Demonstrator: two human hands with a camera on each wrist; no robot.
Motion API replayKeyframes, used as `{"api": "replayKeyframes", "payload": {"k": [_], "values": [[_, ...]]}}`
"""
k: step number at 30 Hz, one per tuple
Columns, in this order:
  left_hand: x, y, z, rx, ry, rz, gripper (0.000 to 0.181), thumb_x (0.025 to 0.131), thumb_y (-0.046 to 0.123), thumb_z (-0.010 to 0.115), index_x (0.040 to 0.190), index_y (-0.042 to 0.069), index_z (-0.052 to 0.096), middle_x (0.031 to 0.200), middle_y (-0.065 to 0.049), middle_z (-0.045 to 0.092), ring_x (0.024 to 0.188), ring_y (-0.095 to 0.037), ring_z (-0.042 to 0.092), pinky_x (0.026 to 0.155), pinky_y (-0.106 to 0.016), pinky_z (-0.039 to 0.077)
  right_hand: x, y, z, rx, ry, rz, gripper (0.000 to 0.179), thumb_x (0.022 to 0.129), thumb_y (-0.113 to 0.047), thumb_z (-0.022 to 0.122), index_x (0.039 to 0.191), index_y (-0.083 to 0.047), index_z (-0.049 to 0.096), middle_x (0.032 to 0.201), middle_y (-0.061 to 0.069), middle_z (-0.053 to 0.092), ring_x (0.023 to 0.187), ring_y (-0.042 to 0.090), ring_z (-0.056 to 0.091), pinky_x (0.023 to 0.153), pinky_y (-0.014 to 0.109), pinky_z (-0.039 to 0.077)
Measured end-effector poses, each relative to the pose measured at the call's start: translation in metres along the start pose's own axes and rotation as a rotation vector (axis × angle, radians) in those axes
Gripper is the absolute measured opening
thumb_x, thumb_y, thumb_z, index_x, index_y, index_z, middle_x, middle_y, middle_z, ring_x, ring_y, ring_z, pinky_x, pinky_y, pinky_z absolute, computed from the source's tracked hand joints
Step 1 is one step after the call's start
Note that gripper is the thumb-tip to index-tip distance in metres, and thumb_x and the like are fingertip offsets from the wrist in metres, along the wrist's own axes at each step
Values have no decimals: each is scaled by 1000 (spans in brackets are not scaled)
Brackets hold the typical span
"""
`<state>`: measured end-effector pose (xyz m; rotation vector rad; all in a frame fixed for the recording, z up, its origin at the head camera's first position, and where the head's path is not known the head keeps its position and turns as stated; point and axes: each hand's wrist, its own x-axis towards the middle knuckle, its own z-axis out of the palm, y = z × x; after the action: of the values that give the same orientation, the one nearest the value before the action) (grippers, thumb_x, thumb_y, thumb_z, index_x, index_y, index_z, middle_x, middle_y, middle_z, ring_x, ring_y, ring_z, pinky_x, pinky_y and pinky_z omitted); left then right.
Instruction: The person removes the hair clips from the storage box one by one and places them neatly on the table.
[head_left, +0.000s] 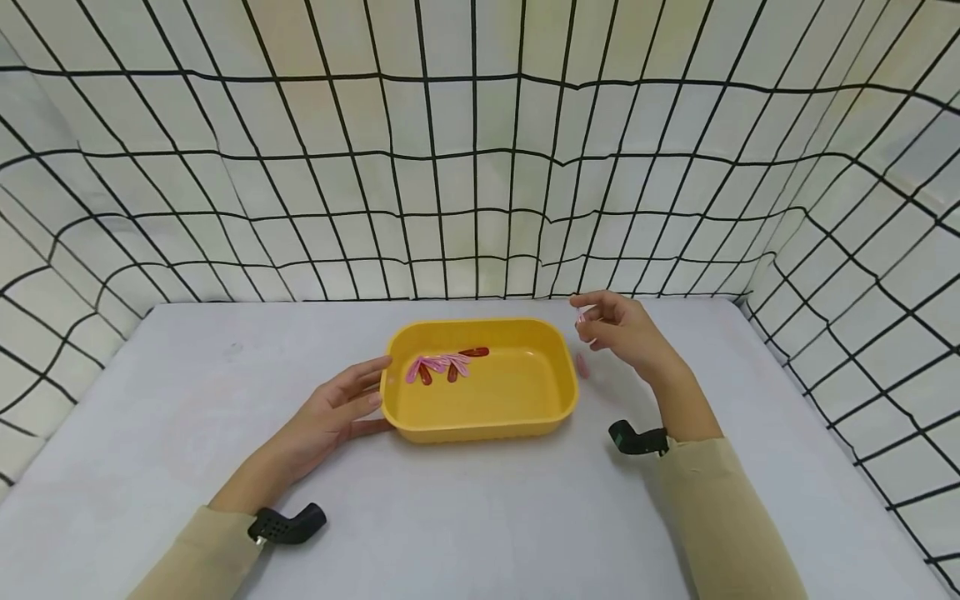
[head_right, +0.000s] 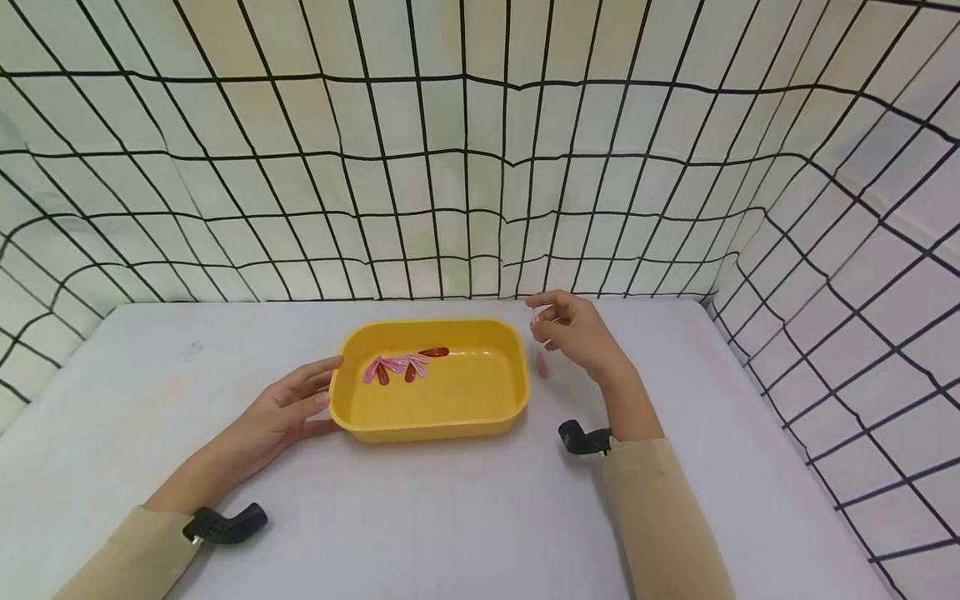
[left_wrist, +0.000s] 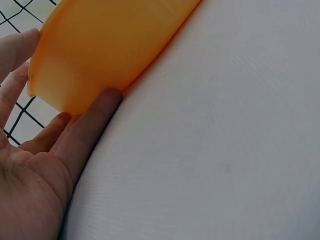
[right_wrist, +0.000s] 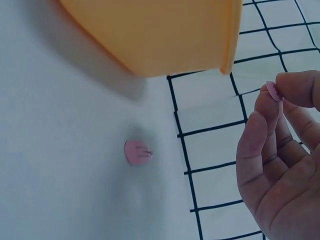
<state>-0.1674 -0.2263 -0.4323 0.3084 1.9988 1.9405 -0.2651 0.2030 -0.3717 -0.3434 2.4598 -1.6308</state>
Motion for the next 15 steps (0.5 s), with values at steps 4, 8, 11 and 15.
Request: {"api": "replayKeyframes", "payload": {"k": [4, 8, 11, 15], "values": [[0, 0, 0, -1, 3, 1, 54, 104, 19, 53, 155, 18, 34, 162, -12, 26, 135, -25, 50, 96, -41, 55, 3, 7, -3, -12, 8, 21, 35, 96, -15, 64, 131, -11, 59, 102, 15, 61, 91, 25, 60, 79, 29, 59], [-1, 0, 0, -3, 3, 0, 54, 104, 19, 53, 155, 17, 34, 162, -13, 26, 135, -26, 50, 96, -41, 55, 5, 15, -5, -39, 22, 55, 36, 97, -16, 64, 132, -9, 58, 102, 16, 62, 90, 26, 60, 78, 27, 59], [-1, 0, 0, -2, 6, -2, 54, 104, 20, 53, 155, 18, 34, 162, -12, 26, 135, -26, 50, 96, -41, 55, 6, 20, -6, -50, 26, 71, 38, 97, -15, 63, 134, -6, 57, 102, 17, 62, 91, 27, 60, 78, 27, 59], [-1, 0, 1, -2, 3, -1, 54, 104, 20, 54, 155, 19, 35, 162, -12, 27, 136, -26, 49, 97, -41, 55, 6, 27, -9, -71, 35, 100, 39, 97, -15, 62, 134, -5, 57, 102, 16, 63, 90, 28, 61, 77, 27, 58]]}}
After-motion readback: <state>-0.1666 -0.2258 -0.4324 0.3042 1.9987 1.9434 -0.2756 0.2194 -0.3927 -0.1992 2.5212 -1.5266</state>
